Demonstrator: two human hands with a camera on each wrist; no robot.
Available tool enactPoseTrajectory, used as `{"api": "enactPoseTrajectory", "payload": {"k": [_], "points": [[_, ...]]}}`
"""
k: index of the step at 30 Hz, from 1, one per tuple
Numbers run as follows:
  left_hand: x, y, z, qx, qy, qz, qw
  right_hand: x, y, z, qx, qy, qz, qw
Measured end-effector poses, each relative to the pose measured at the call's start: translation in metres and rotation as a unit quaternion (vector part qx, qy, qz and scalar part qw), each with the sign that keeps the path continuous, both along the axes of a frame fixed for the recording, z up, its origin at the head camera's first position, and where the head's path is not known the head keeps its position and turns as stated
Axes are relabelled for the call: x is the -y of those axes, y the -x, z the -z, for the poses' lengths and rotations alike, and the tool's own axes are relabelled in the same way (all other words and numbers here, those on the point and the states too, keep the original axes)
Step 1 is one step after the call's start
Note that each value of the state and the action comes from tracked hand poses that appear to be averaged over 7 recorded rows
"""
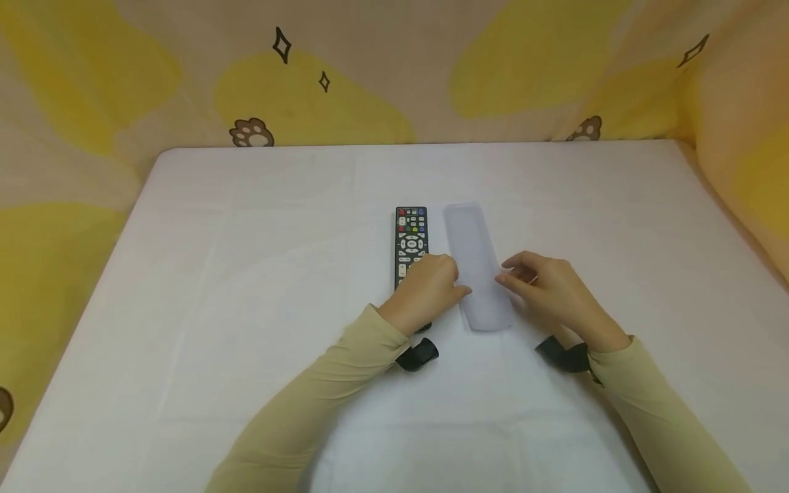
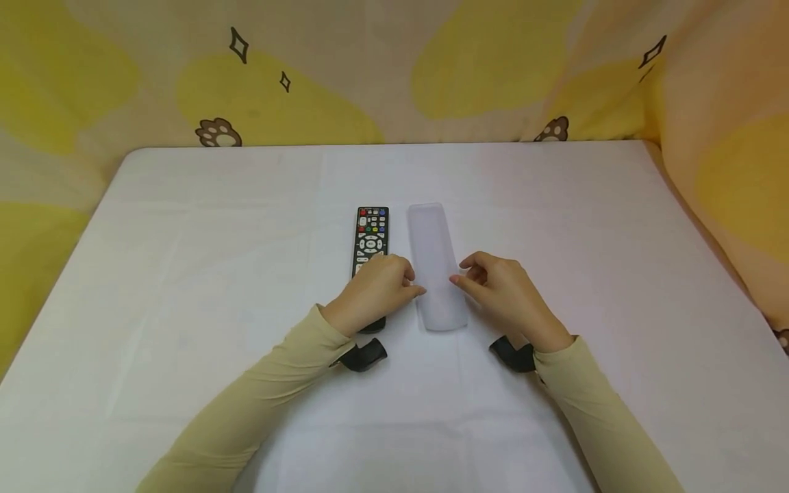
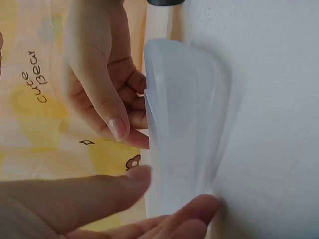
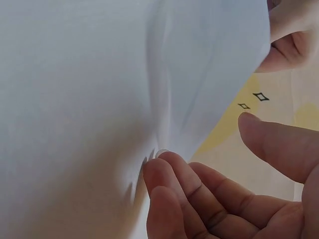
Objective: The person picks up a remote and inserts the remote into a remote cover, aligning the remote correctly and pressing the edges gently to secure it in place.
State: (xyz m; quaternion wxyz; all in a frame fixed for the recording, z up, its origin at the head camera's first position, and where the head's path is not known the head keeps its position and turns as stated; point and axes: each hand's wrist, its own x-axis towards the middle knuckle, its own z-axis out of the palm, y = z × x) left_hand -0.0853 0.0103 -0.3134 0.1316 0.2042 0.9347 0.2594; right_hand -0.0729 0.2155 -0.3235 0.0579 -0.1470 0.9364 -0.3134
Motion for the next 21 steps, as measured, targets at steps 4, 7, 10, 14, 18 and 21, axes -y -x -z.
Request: {"api": "enactPoseTrajectory", "payload": {"k": [4, 7, 10, 14, 18, 21], "points": [[-0.006, 0.004, 0.002, 0.003, 0.027, -0.014, 0.9995, 0.000, -0.001, 0.001, 0.008, 0.003, 0.002, 1.0000], [-0.009, 0.007, 0.003, 0.007, 0.026, -0.028, 0.9993, 0.001, -0.001, 0.001, 0.017, 0.006, 0.006, 0.9998], [-0.009, 0.010, 0.003, 0.020, 0.020, -0.047, 0.9985, 0.002, -0.001, 0.001, 0.027, 0.011, 0.010, 0.9995], [-0.008, 0.014, 0.005, 0.036, 0.011, -0.063, 0.9973, 0.002, 0.001, 0.003, 0.045, 0.026, 0.018, 0.9985], [-0.008, 0.016, 0.006, 0.047, -0.003, -0.068, 0.9966, 0.000, 0.002, 0.005, 0.086, 0.062, 0.037, 0.9936], [-0.007, 0.015, 0.007, 0.053, -0.018, -0.071, 0.9959, 0.001, 0.002, 0.007, 0.130, 0.094, 0.059, 0.9853]]}}
